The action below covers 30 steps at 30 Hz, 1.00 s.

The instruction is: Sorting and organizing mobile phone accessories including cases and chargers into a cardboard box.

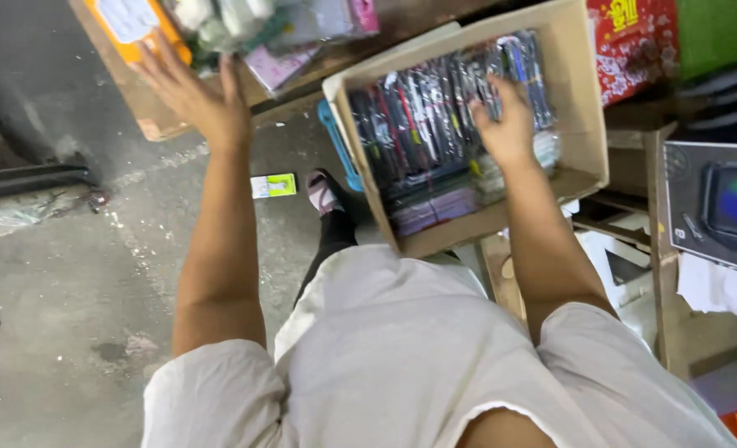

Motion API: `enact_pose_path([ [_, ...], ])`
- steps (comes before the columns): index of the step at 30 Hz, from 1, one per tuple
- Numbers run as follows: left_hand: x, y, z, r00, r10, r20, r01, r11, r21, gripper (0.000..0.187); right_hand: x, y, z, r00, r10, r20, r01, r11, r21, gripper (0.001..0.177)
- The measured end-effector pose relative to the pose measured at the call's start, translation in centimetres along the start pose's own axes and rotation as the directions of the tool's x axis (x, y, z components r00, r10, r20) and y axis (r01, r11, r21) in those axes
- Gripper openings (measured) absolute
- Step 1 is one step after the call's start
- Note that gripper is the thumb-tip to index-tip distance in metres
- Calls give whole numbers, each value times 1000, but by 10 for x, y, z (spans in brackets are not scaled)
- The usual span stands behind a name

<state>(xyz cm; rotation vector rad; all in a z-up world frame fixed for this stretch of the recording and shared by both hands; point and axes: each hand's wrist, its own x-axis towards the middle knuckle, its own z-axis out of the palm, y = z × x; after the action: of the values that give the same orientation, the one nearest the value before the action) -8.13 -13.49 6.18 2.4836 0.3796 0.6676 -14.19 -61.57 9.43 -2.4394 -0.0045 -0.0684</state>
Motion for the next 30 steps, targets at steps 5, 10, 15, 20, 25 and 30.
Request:
enact_pose_path([
  [5,-105,139,-11,908,352,229,-305,928,-215,98,-55,51,-55,899,81,431,31,968,-248,77],
  [10,-208,227,10,539,669,512,-475,743,-471,91,-65,78,-73,725,190,662,260,814,-519,100],
  [15,-268,257,40,254,327,910,-405,891,-207,87,-61,87,-65,669,192,719,371,752,-545,118],
  [20,-285,269,48,319,238,917,-481,875,-60,93,-57,87,-51,662,138,736,529,610,-590,127],
  [25,-290,286,52,304,126,944,-498,866,44,97,-53,95,-55,638,120,761,584,569,-579,122],
  [30,-314,275,74,402,111,909,-503,856,118,89,-53,118,-56,624,-46,780,602,665,-442,110],
])
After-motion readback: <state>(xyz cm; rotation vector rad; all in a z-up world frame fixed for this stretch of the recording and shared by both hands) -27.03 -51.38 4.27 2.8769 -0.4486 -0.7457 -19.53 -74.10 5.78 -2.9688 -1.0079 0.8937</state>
